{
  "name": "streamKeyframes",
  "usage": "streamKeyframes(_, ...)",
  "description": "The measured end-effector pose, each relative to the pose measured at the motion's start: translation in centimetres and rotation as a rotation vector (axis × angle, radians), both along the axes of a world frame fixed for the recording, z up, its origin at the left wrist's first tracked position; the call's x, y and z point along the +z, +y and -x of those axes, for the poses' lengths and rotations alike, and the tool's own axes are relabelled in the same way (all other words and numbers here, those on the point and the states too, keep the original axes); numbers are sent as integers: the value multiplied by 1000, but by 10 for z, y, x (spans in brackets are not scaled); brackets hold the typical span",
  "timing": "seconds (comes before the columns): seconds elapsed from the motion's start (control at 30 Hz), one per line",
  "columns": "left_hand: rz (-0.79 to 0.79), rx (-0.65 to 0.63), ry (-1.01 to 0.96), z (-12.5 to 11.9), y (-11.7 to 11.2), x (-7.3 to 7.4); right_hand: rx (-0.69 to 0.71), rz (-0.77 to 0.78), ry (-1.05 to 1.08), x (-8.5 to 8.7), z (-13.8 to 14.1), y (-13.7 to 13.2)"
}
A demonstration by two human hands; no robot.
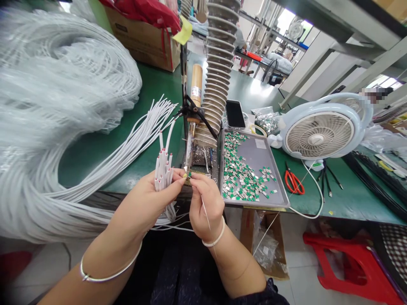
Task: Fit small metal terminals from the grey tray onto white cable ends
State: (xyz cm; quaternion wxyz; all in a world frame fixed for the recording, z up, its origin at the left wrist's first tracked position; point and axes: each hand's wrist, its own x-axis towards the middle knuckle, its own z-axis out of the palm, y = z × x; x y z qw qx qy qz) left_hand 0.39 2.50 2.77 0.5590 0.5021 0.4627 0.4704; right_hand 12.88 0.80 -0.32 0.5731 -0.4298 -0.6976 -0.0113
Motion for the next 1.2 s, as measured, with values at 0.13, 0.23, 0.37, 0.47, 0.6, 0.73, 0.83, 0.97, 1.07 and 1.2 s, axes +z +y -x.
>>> streamKeyframes(0.13, -36, 11, 6, 0, -1, 1, -6, -1, -10, 1, 0, 0)
streamKeyframes(0.23, -43, 9, 11, 0, -1, 1, 1, -2, -12, 2, 0, 0)
streamKeyframes(0.37, -34, -5, -1, 0, -1, 1, 12, 2, -15, 3, 1, -1)
streamKeyframes(0.47, -25, -25, -5, 1, -1, -1, 23, 13, -12, 3, 1, -3)
streamKeyframes(0.6, 0, -95, 38, 6, -6, -7, 41, 38, -8, 0, 0, -8)
streamKeyframes(0.73, 2, -219, 106, 11, -16, -15, 67, 99, 0, -2, -1, -13)
streamKeyframes(0.83, 38, -240, 136, 15, -22, -22, 149, 158, -14, -3, -4, -22)
streamKeyframes(0.97, 37, -119, 81, 25, -23, -32, 216, 223, -56, 2, -13, -43)
streamKeyframes(1.07, 17, -98, 35, 29, -20, -41, 255, 283, -105, 8, -24, -60)
streamKeyframes(1.2, 95, -207, -144, 28, -19, -50, 176, 286, -110, 13, -42, -69)
